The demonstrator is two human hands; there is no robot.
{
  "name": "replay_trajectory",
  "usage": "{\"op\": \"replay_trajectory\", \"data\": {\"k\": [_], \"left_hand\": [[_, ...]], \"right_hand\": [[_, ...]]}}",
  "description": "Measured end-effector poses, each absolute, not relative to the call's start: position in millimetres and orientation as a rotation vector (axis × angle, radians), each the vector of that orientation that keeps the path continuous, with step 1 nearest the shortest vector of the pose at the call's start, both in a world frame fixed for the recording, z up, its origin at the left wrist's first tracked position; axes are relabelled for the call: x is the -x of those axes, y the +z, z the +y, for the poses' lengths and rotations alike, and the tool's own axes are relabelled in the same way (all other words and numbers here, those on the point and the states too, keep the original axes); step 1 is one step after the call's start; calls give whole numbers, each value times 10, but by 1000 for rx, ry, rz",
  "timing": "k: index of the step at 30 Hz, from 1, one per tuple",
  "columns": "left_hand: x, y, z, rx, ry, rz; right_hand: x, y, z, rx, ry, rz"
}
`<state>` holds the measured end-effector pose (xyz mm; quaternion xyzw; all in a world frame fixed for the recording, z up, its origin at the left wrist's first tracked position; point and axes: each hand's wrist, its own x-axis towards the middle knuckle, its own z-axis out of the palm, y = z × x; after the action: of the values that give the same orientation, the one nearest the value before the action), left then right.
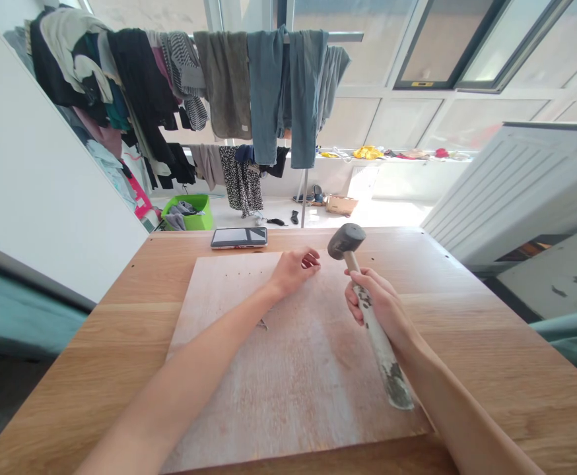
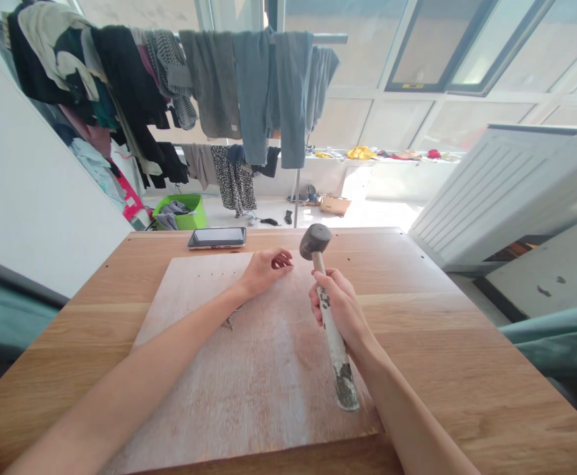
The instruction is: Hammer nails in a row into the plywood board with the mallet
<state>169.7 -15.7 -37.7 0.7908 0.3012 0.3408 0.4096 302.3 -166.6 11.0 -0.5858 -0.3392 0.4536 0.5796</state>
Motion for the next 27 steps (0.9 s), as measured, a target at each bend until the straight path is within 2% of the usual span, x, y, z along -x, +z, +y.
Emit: {"op": "replay_trajectory", "data": {"k": [27], "left_hand": [[-1718,-428,-130,-1982,916,697]], "right_hand": [[-2925,119,-1762,1420,1112,-981]]}}
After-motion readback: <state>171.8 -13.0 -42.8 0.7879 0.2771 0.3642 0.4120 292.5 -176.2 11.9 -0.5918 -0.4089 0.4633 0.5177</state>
